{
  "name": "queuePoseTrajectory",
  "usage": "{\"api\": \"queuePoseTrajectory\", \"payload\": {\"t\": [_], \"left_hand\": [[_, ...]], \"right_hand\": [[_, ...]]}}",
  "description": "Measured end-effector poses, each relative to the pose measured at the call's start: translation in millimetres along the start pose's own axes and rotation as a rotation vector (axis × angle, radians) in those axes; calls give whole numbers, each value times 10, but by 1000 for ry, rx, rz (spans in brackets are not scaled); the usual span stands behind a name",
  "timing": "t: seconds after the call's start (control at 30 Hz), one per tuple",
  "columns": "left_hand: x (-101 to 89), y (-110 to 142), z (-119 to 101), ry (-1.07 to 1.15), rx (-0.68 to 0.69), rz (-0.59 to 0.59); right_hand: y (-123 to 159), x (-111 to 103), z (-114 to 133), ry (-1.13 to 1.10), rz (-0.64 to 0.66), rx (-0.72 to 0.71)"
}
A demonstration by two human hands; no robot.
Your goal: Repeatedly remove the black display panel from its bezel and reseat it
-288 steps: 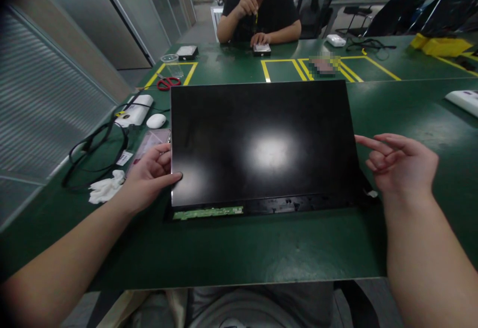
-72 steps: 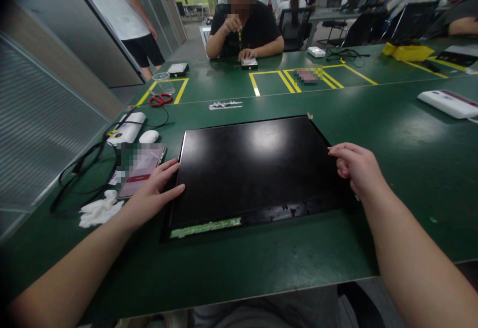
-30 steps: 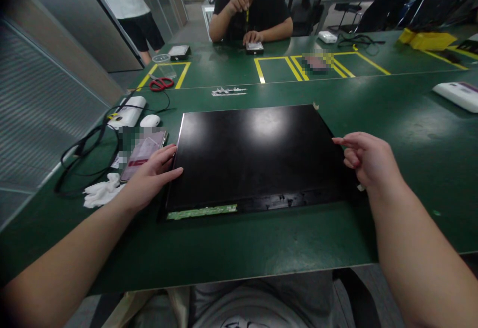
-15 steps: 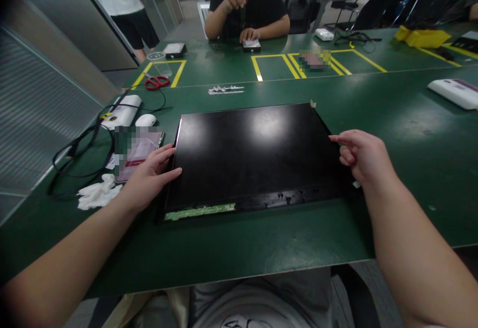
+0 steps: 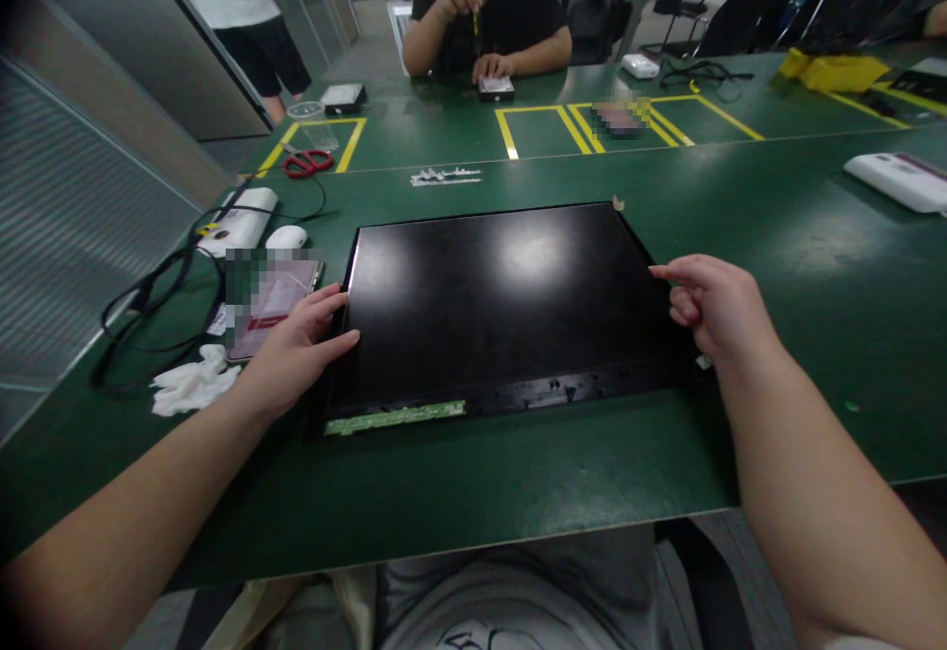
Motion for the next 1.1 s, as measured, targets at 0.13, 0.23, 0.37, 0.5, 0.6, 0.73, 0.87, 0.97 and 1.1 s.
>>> {"api": "queuePoseTrajectory", "payload": {"t": [0.13, 0.23, 0.37, 0.5, 0.6, 0.73, 0.87, 0.97, 1.1], "left_hand": [[-12, -10, -1, 6, -8, 3], [-10, -15, -2, -6, -6, 9], [-6, -11, -7, -26, 4, 2], [2, -9, -3, -33, 9, -3], [-1, -13, 12, -45, -5, -22], [5, -18, 0, -69, 1, -33], [9, -23, -19, -103, 13, -37], [8, -21, -31, -126, 20, -44], [20, -9, -72, -188, 40, -34]], "right_hand": [[12, 12, 5, 2, -8, -15], [33, 25, 22, 7, -23, -23], [49, 35, 47, 41, -22, -47], [30, 27, 31, 91, 3, -62], [9, 19, 9, 106, 14, -73], [-8, 25, -12, 126, 18, -76], [-7, 42, -20, 154, 26, -79], [7, 61, -22, 169, 43, -77], [38, 78, -8, 191, 44, -72]]}}
Point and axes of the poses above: each hand's wrist, its own y-axis away from the middle knuckle, its own x-axis out of the palm, z = x × y, the point moved 7 cm from there along -y, towards the middle knuckle, and after that the axes turned 15 degrees about y, right-handed, at the moved point
